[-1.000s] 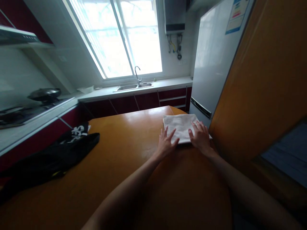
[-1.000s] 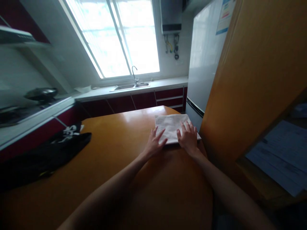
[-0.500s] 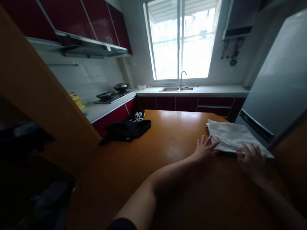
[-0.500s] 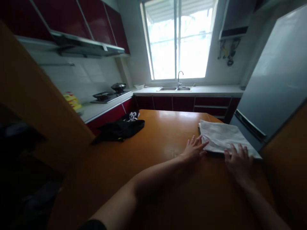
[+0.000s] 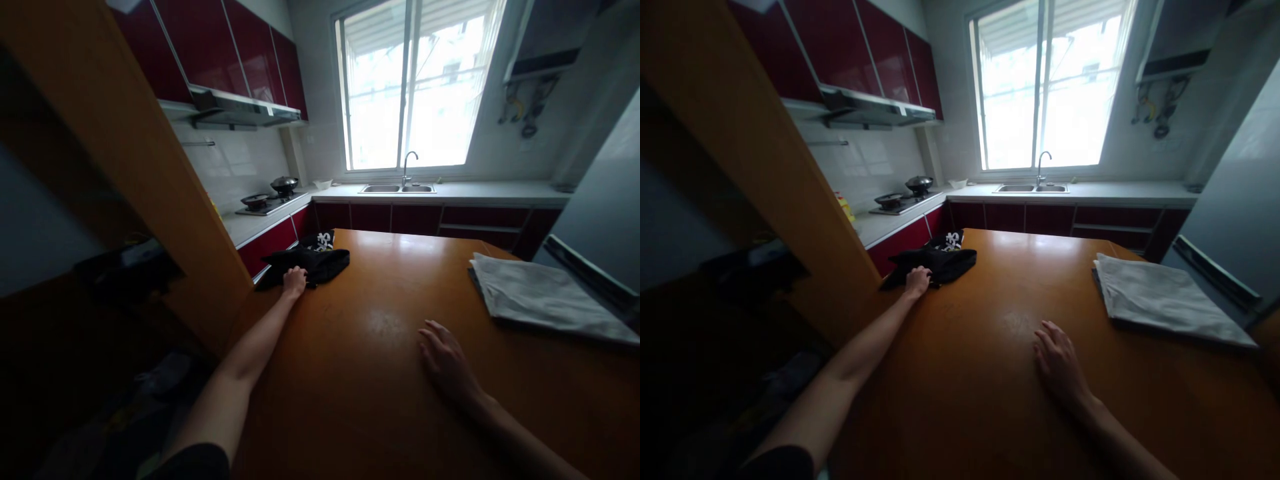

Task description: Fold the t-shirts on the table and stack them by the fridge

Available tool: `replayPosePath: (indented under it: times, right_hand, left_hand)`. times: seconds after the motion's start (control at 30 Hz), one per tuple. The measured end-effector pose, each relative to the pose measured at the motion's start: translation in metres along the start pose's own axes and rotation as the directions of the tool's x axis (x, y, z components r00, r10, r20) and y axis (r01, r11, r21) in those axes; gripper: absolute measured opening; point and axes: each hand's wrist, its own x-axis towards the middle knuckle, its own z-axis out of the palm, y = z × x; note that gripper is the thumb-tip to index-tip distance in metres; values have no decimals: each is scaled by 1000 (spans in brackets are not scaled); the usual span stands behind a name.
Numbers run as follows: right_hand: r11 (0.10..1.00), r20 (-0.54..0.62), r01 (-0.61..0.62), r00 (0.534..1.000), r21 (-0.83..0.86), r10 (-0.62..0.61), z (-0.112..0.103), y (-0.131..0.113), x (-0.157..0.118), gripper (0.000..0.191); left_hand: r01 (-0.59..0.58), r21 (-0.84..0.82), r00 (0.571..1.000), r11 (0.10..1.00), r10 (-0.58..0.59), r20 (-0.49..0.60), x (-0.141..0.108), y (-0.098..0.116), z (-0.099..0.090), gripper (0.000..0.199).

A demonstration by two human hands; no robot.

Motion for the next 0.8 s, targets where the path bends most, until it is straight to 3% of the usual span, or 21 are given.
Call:
replayPosePath:
  times: [0.17,0.3,0.33,0.4,0.5,0.63,0.73,0.8]
  right_hand:
    - [994,29,34,999,102,-37,14,-31,1,28]
    - [991,23,20,999,134,-23,20,-36,7,24]
    - [991,20,11,1000,135,-14,23,-39,13,24]
    - [991,19,17,1000,131,-20,32,-49,35,26]
    - [992,83,90,992,91,-98,46,-69,82,39]
    - [990,374,143,917,12,-138,56,-85,130,61]
    - [990,493,136,865,-42,-98,50,-75,124,52]
    - [996,469,73,882,-44,-44,38,-61,99,54]
  left_hand:
    - [-221,-12,974,975,220,-44,-54,15,15,28]
    - [-545,-97,838,833,544,-37,-109,19,22,19]
    - [-565,-111,825,817,560,-75,-115,15,20,21]
    - [-495,-111,866,862,478,-151,-116,-1,11,35]
    - [-350,-101,935,931,341,-99,-107,-32,-3,53]
    - [-366,-106,931,925,364,-40,-129,-67,-5,58]
    - [-405,-136,914,904,402,-55,-170,-89,2,55]
    - [-409,-173,912,896,405,-63,-194,-102,6,43]
